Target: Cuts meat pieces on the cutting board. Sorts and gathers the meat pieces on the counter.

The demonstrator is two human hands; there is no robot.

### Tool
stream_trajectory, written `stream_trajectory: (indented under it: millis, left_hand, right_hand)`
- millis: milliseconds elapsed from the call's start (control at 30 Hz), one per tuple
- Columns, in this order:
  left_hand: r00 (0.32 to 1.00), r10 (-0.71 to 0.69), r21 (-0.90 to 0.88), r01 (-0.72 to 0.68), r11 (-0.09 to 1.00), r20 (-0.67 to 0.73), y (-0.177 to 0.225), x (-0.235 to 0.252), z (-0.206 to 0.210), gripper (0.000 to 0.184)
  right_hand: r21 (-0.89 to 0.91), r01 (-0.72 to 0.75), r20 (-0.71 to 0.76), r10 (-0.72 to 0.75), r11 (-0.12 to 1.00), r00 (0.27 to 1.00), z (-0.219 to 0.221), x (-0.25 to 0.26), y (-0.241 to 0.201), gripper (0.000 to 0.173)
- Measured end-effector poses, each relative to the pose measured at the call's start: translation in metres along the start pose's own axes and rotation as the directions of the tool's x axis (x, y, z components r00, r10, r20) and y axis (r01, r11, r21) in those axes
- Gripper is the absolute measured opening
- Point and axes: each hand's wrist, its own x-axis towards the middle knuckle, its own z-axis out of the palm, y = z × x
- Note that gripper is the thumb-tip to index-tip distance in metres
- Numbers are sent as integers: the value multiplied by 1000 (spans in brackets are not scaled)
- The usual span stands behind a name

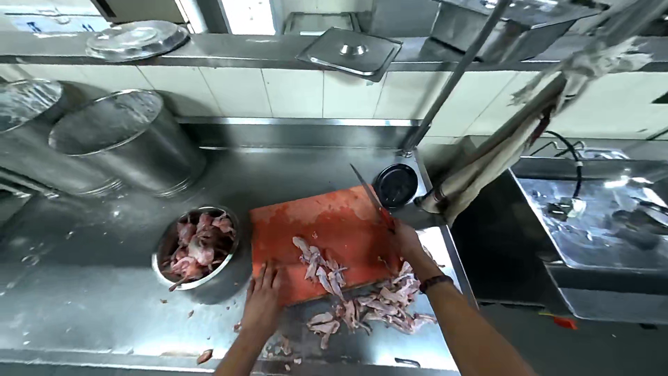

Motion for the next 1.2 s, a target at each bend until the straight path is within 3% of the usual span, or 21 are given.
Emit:
stream_trajectory:
  millis: [167,267,367,567,667,800,900,1033,1200]
  left_hand:
    - [997,32,-30,-30,999,75,-39,51,-33,97]
    - [999,16,-15,-15,1000,52,-49,74,-41,100]
    - [999,-22,-33,23,999,44,-46,79,-40,94]
    - [990,-57,-320,13,947,-130,-44,22,-22,51]
    - [958,-79,-449,-56,892,-277,-57,-19,-6,39]
    - [965,-137,-552,-10,834,-224,-78,-59,3,37]
    - [964,-191,-604,42,796,-184,-91,-78,12,37]
    - [958,-240,-678,72,731,-157,-97,-89,16,37]
    - [944,-257,-666,56,744,-208,-95,-93,22,37]
  right_hand:
    - [-131,11,-6,-12,991,1000,6,12,-34,44]
    - [-286,40,-115,-76,957,990,3,18,-64,41]
    - [-348,91,-122,-141,933,982,6,23,-99,57]
    - [-375,261,-9,-284,890,959,41,41,-143,42]
    - [-390,338,-16,-373,857,928,46,45,-164,49]
    - [-382,359,57,-366,852,929,50,52,-176,62]
    - [-374,467,144,-448,801,883,51,29,-157,61]
    - [-373,608,308,-524,701,794,58,-37,-92,66]
    - [-303,586,399,-458,751,794,47,-105,-36,67]
